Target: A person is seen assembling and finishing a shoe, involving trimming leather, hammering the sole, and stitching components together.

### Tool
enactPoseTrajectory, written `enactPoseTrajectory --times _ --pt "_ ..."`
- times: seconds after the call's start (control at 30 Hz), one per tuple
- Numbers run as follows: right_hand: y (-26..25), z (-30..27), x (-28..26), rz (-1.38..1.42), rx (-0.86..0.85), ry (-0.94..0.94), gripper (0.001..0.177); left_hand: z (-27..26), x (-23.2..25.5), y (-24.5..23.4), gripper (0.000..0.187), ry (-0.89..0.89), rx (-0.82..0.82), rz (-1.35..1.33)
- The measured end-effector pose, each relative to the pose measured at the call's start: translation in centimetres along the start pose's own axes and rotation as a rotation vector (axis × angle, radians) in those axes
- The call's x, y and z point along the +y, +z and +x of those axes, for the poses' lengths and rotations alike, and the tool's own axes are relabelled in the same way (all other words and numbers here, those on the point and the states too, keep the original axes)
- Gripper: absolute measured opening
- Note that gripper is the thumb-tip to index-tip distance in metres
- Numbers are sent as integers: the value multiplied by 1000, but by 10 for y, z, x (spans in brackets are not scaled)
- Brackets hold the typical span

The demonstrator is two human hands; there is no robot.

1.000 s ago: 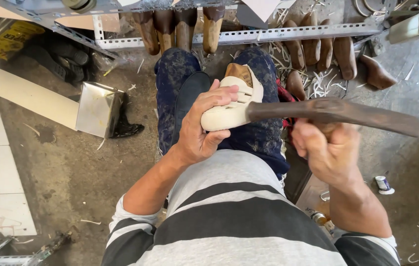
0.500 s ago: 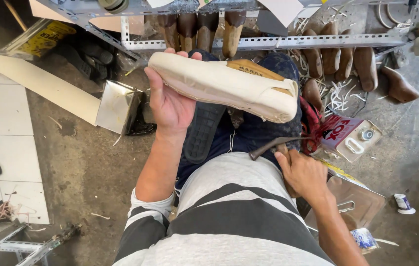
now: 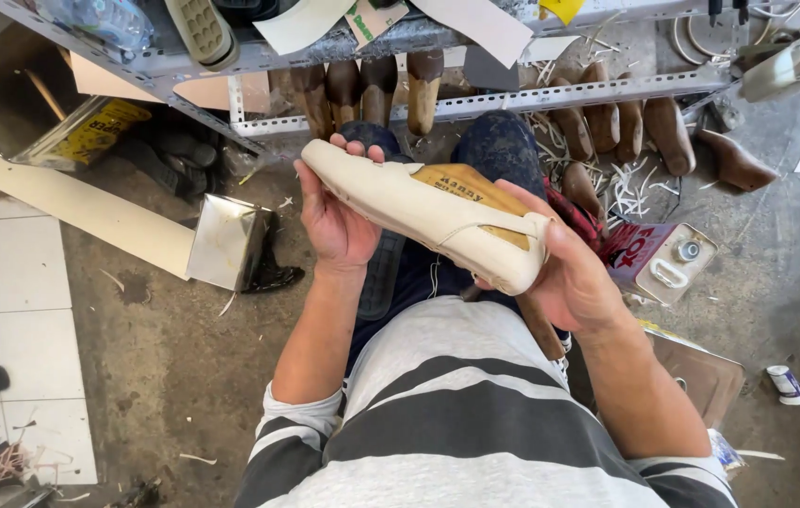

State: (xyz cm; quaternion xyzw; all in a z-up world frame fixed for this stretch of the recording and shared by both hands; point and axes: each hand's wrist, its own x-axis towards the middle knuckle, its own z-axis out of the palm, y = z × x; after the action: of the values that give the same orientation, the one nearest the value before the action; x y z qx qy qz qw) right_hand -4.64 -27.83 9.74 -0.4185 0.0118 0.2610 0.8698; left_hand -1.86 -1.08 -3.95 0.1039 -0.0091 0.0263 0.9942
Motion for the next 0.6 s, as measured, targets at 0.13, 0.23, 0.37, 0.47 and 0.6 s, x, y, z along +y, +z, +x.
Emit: enactPoseTrajectory --times 0.13,0.23,0.37,0.47,0.6 --pt "-9 6 -1 -102 127 -36 77 -15 -23 56 77 -43 159 118" --pt "-32 9 2 -321 138 -150 70 -24 -48 54 81 -162 248 268" --pt "-45 5 -2 -489 -40 -239 76 -16 -66 54 56 -263 414 205" --pt "-38 1 -13 -466 -121 -194 86 -6 -71 75 59 -304 532 22" --pt "-32 8 -11 -481 -81 -136 84 -1 -83 60 58 -327 624 -131"
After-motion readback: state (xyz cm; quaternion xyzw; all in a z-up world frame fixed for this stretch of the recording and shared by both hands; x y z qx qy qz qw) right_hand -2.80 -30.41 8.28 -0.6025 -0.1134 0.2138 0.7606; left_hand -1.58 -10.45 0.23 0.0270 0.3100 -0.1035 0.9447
